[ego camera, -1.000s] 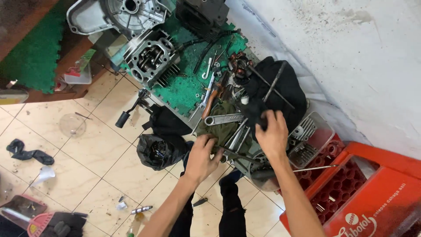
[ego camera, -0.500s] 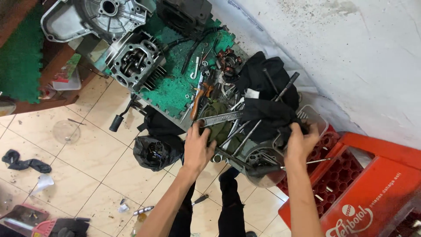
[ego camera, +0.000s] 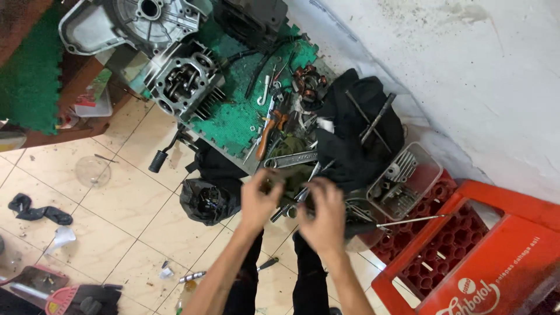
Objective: The person works at a cluttered workbench on a disassembled motorcycle engine. They handle the engine crankcase cover, pick up and set down wrenches and a socket set, move engine parts around the bench, and wipe parts with a cloth.
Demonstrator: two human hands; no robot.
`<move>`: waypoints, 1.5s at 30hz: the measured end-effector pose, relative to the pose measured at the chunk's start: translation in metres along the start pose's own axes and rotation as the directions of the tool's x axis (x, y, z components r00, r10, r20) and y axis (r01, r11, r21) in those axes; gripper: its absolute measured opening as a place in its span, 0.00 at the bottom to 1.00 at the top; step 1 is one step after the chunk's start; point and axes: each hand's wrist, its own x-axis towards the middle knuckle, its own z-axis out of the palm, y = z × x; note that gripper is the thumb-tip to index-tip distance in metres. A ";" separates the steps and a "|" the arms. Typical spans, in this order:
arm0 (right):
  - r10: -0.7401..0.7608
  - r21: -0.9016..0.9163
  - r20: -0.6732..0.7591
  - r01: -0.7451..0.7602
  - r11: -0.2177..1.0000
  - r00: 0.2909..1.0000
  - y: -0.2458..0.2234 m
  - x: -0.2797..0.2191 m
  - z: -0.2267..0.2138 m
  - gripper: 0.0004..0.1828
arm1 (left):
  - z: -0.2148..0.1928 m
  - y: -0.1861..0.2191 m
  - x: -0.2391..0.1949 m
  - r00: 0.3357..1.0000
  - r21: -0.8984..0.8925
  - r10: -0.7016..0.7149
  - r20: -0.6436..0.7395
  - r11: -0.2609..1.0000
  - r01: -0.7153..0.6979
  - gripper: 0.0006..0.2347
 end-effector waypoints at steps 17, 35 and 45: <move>-0.046 0.359 0.011 0.039 0.933 0.999 0.031 -0.033 -0.020 0.16 | 0.018 0.007 -0.044 0.999 0.232 -0.044 -0.011 0.972 0.045 0.11; 0.293 0.536 -0.184 -0.154 0.830 0.938 0.036 -0.053 -0.020 0.05 | -0.039 -0.009 0.034 0.983 0.549 0.112 -0.147 0.836 -0.013 0.17; 0.168 0.541 -0.156 -0.059 0.839 0.973 0.011 -0.043 -0.050 0.14 | 0.004 -0.038 0.098 0.942 0.471 -0.334 0.023 0.835 0.284 0.24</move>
